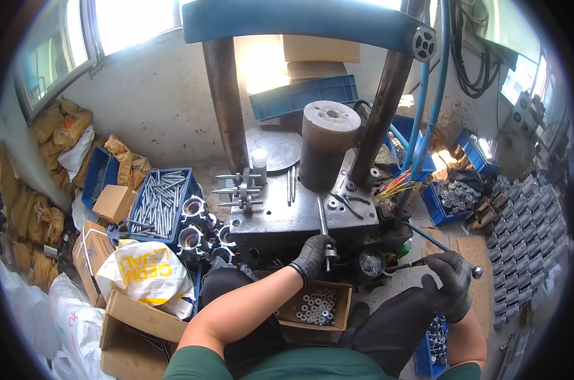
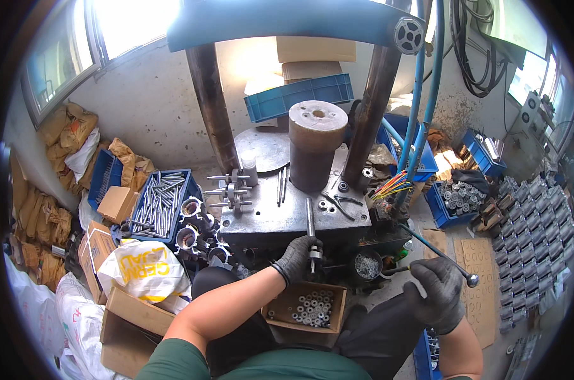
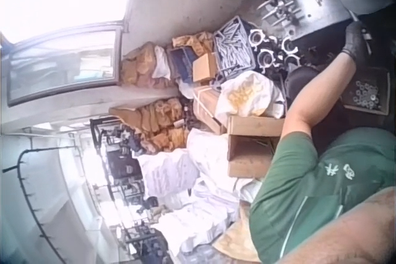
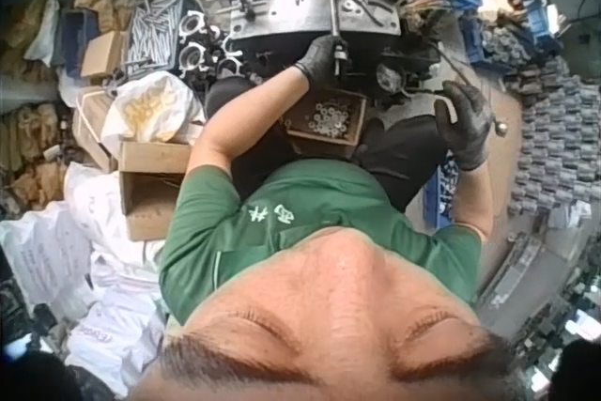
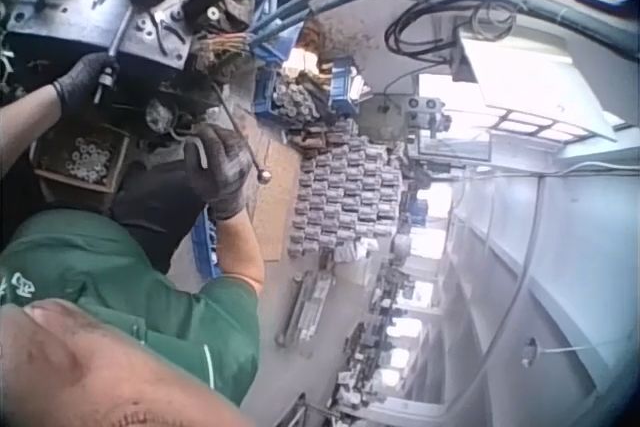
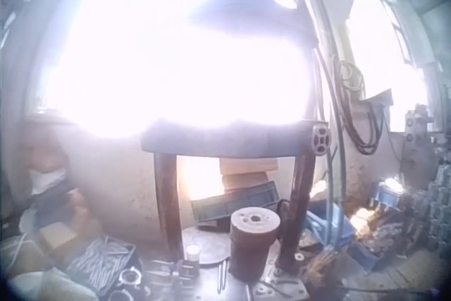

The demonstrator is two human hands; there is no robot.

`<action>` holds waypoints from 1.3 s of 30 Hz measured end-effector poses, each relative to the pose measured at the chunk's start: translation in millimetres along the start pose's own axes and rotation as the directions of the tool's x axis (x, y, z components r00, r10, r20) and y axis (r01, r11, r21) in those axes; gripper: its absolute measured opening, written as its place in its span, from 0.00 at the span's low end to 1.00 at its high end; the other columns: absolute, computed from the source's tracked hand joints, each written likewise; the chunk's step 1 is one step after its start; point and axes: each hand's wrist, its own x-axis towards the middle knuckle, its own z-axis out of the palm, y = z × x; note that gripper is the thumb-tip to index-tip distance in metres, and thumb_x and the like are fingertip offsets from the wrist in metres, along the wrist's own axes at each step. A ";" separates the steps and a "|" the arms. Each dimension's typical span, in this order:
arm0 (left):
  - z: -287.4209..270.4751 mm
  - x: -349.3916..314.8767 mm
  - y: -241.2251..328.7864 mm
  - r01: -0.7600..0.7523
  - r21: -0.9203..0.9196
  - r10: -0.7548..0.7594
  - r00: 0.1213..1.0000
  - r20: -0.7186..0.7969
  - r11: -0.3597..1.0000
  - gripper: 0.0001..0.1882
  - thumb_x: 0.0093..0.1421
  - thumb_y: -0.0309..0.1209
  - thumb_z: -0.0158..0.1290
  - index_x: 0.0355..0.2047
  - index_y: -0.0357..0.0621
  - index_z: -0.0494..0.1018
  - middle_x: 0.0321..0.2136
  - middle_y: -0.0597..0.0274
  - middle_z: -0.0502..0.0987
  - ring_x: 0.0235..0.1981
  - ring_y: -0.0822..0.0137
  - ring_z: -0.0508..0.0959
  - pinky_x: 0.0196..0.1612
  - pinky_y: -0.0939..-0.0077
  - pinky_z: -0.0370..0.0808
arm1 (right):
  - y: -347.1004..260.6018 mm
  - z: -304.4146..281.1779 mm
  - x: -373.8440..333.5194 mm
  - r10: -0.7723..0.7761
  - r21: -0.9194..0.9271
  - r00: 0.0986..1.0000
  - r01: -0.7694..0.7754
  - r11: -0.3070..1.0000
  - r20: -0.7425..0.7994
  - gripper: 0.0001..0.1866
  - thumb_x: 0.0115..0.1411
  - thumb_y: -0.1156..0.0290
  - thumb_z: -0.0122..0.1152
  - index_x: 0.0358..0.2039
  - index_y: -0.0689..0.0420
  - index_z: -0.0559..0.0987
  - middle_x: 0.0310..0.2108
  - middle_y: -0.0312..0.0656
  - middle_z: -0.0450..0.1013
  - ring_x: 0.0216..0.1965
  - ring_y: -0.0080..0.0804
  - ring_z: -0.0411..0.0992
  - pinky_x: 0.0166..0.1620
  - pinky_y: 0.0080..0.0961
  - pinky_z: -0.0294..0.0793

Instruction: The person sits at a manual hydraulic press in a workshop, repeatedly picking up small metal discs and rods, placing them under the press ram, and operating the lever to press them. The finished parts are then placed into a blue bin.

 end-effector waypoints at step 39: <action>-184.7 -66.1 120.9 -0.539 0.424 0.649 0.344 -0.679 0.728 0.26 0.63 0.23 0.61 0.60 0.39 0.66 0.39 0.53 0.78 0.27 0.64 0.79 0.25 0.71 0.77 | 35.3 249.5 56.3 0.075 0.457 0.954 -0.208 0.865 0.291 0.11 0.64 0.68 0.67 0.44 0.57 0.84 0.38 0.52 0.82 0.39 0.53 0.82 0.44 0.45 0.82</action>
